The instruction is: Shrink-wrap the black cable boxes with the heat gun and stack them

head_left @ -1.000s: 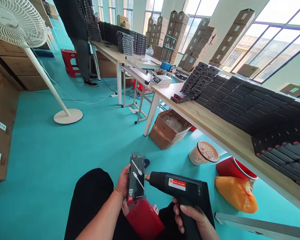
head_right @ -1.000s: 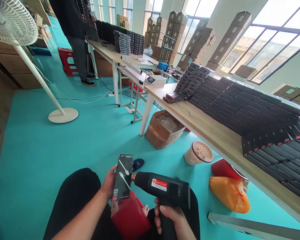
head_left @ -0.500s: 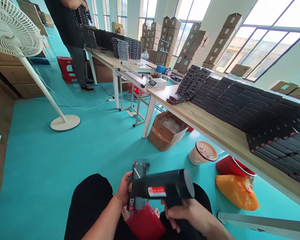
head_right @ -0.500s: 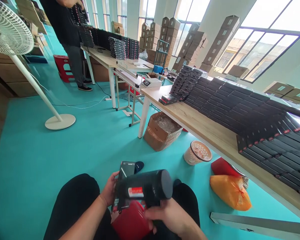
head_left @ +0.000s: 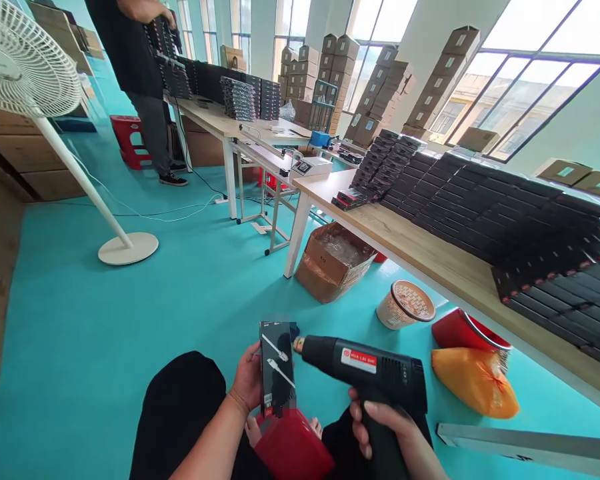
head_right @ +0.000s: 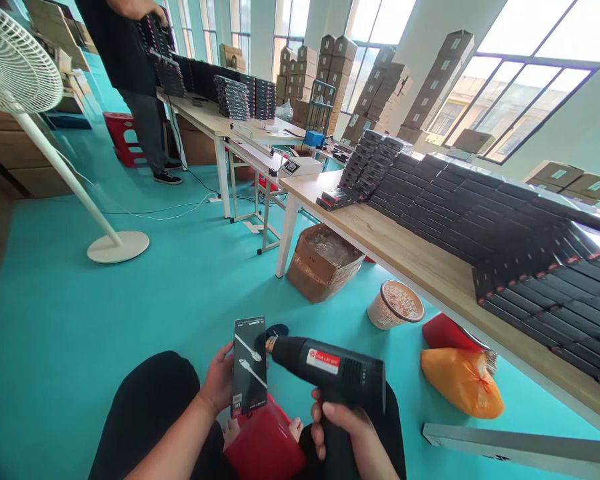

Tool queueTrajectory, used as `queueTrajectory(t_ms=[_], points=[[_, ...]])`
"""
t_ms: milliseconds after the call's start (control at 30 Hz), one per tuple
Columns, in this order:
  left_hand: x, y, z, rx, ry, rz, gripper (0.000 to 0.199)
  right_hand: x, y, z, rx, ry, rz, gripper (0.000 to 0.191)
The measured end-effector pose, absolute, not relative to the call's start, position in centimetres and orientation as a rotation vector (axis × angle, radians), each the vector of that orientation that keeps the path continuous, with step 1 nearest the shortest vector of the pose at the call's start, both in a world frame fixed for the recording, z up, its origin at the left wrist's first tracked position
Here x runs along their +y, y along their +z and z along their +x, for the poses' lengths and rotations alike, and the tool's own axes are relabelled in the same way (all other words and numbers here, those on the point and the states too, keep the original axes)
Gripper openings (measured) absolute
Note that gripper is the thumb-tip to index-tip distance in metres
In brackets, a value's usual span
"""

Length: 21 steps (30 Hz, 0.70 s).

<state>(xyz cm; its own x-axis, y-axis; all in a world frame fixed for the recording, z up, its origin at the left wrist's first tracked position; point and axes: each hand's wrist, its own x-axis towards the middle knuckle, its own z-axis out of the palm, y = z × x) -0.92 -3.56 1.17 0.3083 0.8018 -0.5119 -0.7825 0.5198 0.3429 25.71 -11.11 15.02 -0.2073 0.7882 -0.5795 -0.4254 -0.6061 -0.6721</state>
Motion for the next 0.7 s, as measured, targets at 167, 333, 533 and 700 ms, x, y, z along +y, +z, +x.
queueTrajectory(t_ms=[167, 333, 533, 700], points=[[-4.0, 1.0, -0.8, 0.623, 0.924, 0.038, 0.039, -9.2, 15.6, 26.0, -0.217, 1.917, -1.145, 0.036], [-4.3, 1.0, -0.7, 0.604, 0.920, 0.027, 0.036, -9.1, 15.6, 25.8, -0.210, 1.929, -1.141, 0.034], [-4.4, 1.1, -0.6, 0.594, 0.892, 0.048, 0.035, -8.9, 15.9, 24.8, -0.222, 1.965, -1.136, 0.038], [-4.3, 1.3, -0.5, 0.634, 0.882, 0.055, 0.035, -8.7, 17.1, 23.0, -0.467, 1.975, -1.140, 0.037]])
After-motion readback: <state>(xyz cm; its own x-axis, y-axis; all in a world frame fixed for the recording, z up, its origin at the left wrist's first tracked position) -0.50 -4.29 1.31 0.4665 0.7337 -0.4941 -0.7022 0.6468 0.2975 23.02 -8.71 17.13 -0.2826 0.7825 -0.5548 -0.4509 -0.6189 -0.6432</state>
